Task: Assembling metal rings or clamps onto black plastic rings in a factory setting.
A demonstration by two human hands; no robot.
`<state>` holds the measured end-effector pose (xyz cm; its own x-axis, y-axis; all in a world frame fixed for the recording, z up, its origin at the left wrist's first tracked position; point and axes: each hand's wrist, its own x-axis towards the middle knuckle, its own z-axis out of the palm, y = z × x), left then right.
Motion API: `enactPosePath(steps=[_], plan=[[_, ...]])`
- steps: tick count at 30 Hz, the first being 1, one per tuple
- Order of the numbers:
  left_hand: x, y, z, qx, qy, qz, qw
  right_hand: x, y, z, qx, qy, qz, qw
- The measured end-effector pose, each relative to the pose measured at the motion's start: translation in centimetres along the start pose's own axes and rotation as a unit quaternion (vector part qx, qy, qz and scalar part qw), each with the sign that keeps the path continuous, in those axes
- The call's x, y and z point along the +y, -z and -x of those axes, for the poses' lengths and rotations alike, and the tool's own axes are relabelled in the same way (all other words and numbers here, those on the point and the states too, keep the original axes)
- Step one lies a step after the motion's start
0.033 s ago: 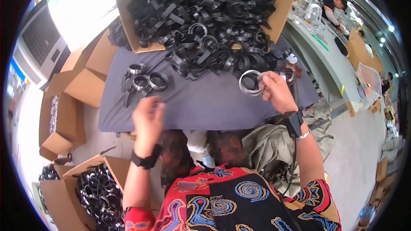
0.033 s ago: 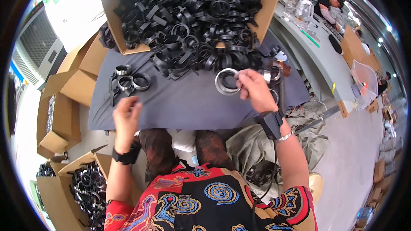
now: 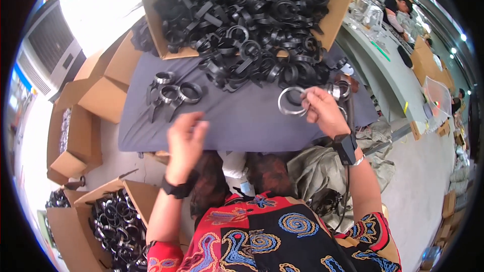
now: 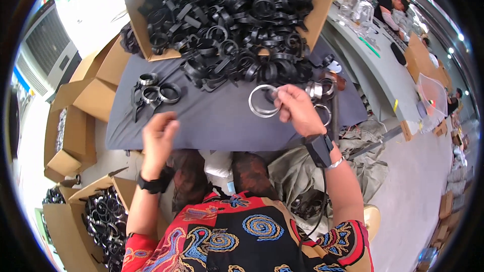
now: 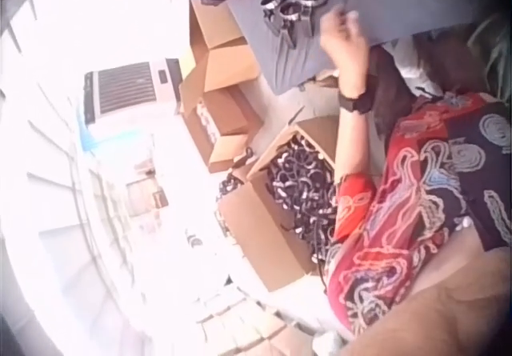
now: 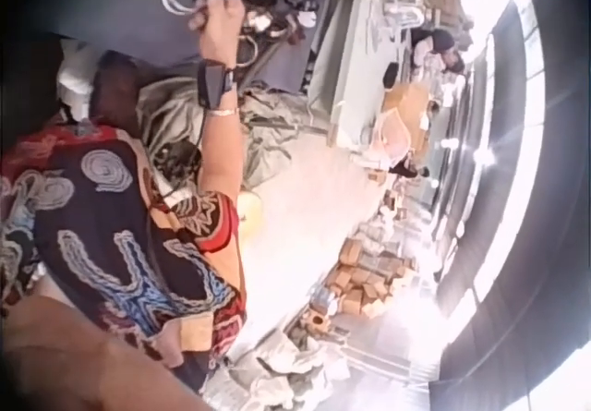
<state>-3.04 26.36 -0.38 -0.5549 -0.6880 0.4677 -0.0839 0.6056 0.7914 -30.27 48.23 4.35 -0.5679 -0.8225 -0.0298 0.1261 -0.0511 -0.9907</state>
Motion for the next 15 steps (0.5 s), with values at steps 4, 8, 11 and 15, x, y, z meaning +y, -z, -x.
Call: enactPosePath(steps=[4,8,11,15], plan=[[3.0,-4.0,2.1,-0.235,0.203,0.371,0.875,1.7,-4.7,1.1,-0.101,-0.092,-0.103,0.985],[1.1,-5.1,2.8,-0.251,0.264,0.517,0.775,3.2,-7.8,1.1,-0.131,-0.145,-0.105,0.975],[0.3,-4.9,2.7,-0.221,0.292,0.548,0.752,4.0,-9.6,0.2,-0.122,-0.055,0.056,0.989],[0.4,-3.5,2.9,-0.161,0.298,0.579,0.742,4.8,-11.4,0.3,-0.075,0.287,0.348,0.889]])
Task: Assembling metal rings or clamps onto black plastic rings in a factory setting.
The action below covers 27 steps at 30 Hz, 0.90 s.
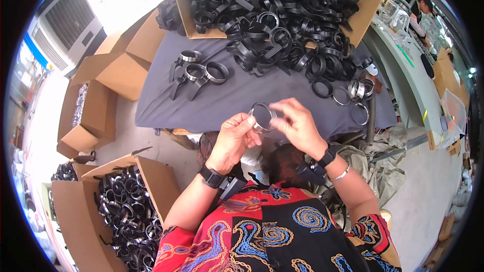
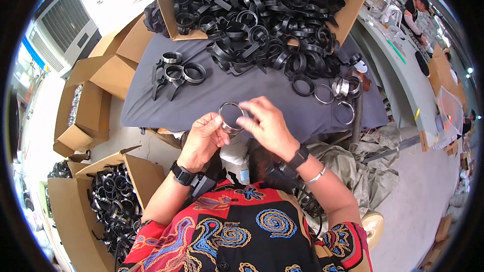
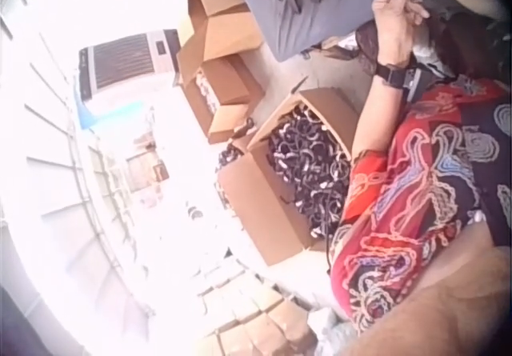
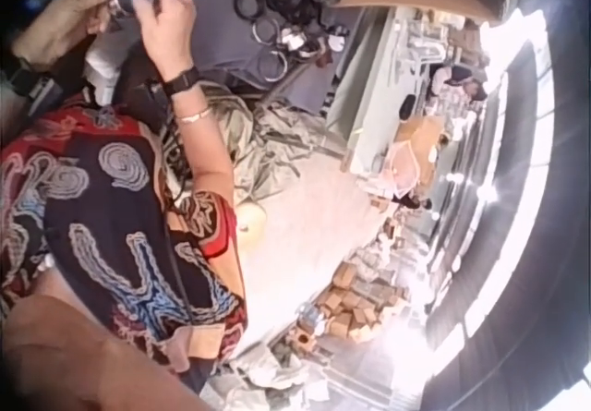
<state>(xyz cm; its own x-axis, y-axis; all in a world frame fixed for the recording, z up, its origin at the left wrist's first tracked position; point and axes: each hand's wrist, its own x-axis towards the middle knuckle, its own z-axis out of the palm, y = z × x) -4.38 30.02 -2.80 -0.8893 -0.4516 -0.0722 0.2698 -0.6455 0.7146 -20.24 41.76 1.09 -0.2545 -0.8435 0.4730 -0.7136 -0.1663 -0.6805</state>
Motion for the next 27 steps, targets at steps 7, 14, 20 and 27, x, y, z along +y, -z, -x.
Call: enactPosePath(steps=[7,14,20,27], plan=[[-1.5,-0.1,0.4,-0.011,-0.023,-0.05,0.998,-1.4,-0.9,1.6,-0.05,-0.004,-0.008,0.999],[-0.5,1.8,2.1,-0.003,-0.018,-0.107,0.994,-0.5,1.8,1.8,0.084,-0.065,-0.043,0.993],[1.8,3.6,2.8,0.052,-0.123,0.029,0.991,4.9,4.7,0.1,-0.04,-0.012,0.389,0.92],[0.7,3.7,1.7,-0.018,-0.025,0.154,0.988,3.2,3.4,0.5,-0.03,-0.04,0.289,0.956]])
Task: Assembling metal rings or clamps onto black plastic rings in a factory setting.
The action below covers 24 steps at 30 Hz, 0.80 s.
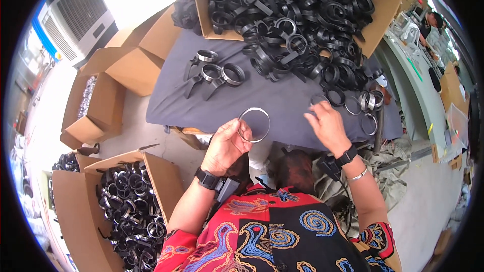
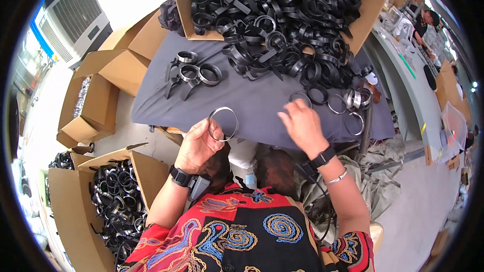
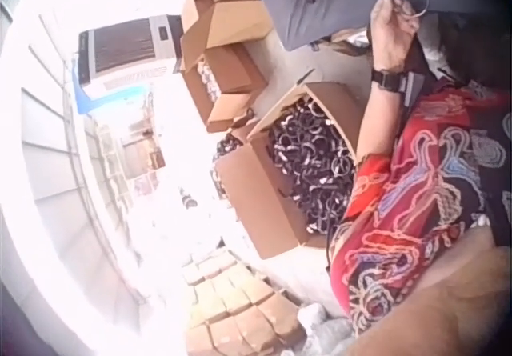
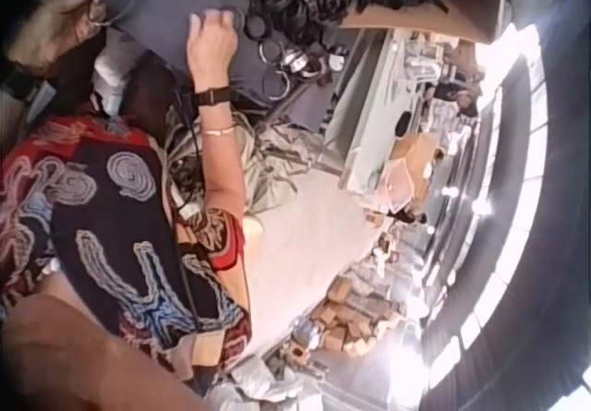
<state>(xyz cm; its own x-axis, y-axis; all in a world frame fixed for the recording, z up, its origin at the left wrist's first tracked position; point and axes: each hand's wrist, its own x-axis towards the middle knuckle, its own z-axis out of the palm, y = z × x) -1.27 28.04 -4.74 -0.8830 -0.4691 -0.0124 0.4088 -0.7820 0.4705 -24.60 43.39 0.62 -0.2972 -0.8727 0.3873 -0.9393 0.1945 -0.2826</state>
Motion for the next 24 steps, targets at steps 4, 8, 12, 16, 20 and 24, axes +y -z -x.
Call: enactPosePath(steps=[4,8,12,16,20,24], plan=[[-0.5,-0.2,0.2,-0.041,0.019,-0.068,0.997,-5.2,0.1,-0.4,-0.068,-0.035,-0.325,0.943],[-1.2,-0.2,0.4,-0.055,-0.009,-0.164,0.985,-6.7,-0.6,-0.6,-0.178,-0.161,-0.475,0.847],[-1.9,-1.2,0.6,0.005,-0.046,-0.207,0.977,-7.0,-0.4,-1.0,-0.225,-0.188,-0.598,0.746],[-1.4,-1.4,0.0,0.089,-0.058,-0.286,0.952,-5.6,-1.9,-1.8,-0.058,0.021,-0.294,0.954],[0.1,-0.9,-0.5,0.099,-0.068,-0.359,0.926,-4.2,-3.8,-1.6,-0.032,0.109,0.123,0.986],[1.8,-2.0,-2.8,0.115,-0.097,-0.44,0.885,-3.7,-4.3,-0.9,-0.063,0.075,0.114,0.989]])
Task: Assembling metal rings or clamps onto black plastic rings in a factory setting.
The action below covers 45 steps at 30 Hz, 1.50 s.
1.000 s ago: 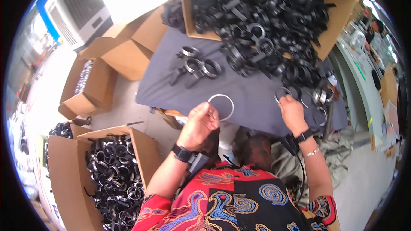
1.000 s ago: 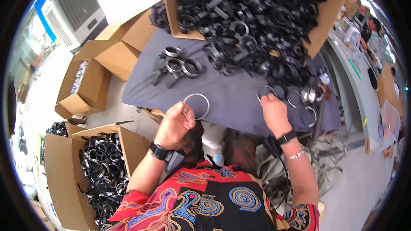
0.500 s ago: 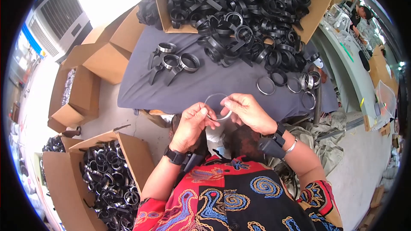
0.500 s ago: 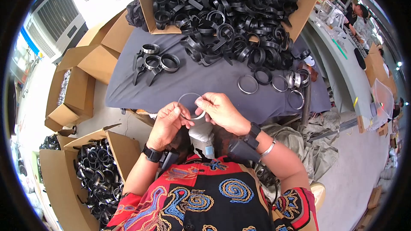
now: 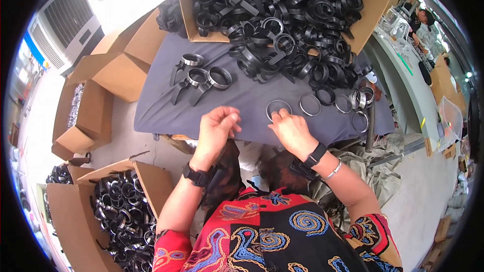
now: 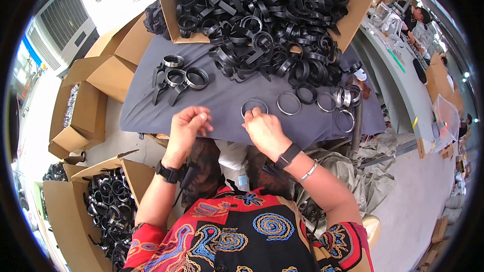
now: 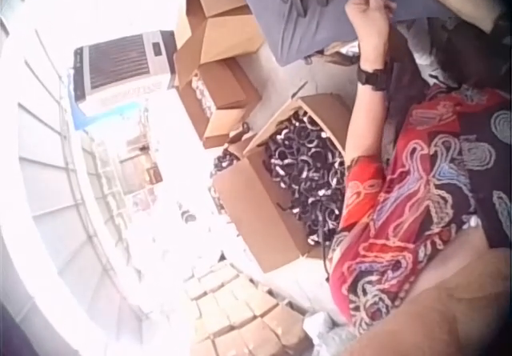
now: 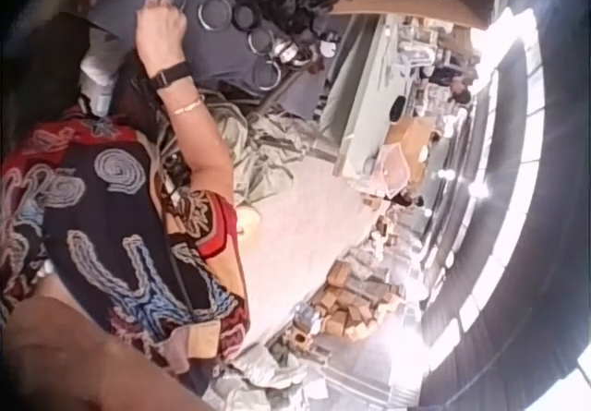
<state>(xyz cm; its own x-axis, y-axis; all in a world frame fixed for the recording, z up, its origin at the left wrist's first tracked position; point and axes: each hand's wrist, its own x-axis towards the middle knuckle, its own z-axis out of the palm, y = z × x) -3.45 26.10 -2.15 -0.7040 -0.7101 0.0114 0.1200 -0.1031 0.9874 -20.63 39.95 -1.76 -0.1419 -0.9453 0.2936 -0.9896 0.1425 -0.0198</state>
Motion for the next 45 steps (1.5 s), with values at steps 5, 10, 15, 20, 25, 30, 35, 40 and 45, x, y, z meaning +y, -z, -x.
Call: enactPosePath(steps=[5,10,15,20,25,30,35,40,45], plan=[[2.2,-0.3,-6.5,0.08,-0.288,-0.333,0.894,0.1,2.2,-1.3,0.016,-0.033,-0.01,0.999],[3.9,-2.5,-12.7,0.056,-0.302,-0.565,0.766,1.2,1.7,-1.6,-0.051,-0.003,-0.031,0.998],[4.4,-2.4,-14.7,0.037,-0.315,-0.573,0.755,1.1,2.6,-1.8,-0.066,-0.023,-0.047,0.996],[8.8,-2.9,-11.3,0.028,-0.348,-0.595,0.724,1.3,5.0,-3.3,0.202,0.0,-0.071,0.977],[10.3,-3.2,-5.1,-0.083,-0.382,-0.547,0.741,0.3,5.3,-5.4,0.224,0.094,-0.039,0.969],[7.0,-1.3,-0.8,0.074,-0.243,-0.26,0.932,-0.5,5.8,-4.1,0.11,-0.116,-0.564,0.81],[1.0,-0.5,3.2,-0.075,-0.1,-0.127,0.984,-2.7,5.7,-2.6,0.011,-0.174,-0.791,0.586],[-1.6,0.2,4.9,-0.035,0.012,0.126,0.991,-0.5,3.1,-1.7,0.017,-0.136,-0.458,0.878],[-3.6,3.3,5.8,0.013,0.06,0.041,0.997,1.7,1.9,-1.2,-0.071,-0.069,-0.059,0.993]])
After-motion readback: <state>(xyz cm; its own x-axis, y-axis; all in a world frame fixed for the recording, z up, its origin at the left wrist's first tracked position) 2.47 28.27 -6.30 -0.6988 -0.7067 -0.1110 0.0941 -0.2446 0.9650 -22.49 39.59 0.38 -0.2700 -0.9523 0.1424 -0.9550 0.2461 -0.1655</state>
